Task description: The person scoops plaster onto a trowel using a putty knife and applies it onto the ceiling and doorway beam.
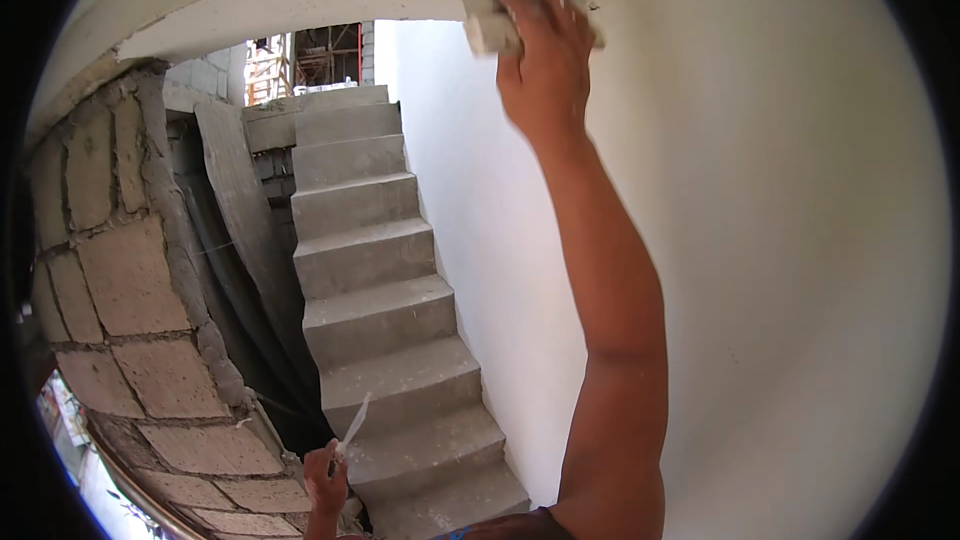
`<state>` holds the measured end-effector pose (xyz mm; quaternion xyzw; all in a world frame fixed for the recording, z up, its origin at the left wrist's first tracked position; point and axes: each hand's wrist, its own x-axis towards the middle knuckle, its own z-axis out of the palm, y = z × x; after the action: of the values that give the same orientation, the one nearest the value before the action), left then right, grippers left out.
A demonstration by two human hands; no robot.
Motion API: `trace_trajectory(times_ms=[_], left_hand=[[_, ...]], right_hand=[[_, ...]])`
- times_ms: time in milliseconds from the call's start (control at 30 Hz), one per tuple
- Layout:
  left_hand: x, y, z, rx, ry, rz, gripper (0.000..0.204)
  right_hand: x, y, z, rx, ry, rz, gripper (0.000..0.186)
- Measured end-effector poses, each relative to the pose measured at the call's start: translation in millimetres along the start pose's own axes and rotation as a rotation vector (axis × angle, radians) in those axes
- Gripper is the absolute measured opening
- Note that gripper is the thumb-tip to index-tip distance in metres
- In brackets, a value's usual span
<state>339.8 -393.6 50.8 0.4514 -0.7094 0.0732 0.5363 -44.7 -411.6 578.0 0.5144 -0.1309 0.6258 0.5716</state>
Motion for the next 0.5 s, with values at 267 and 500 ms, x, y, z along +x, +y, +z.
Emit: trace_trajectory(times_ms=[267, 500], left_hand=[[-15, 3, 43, 0.022, -0.153, -0.196, 0.042], [-12, 16, 70, -0.073, -0.093, -0.231, 0.044]], right_hand=[[70, 91, 82, -0.367, -0.118, 0.061, 0.051], [82, 104, 113, -0.426, -0.22, 0.086, 0.044]])
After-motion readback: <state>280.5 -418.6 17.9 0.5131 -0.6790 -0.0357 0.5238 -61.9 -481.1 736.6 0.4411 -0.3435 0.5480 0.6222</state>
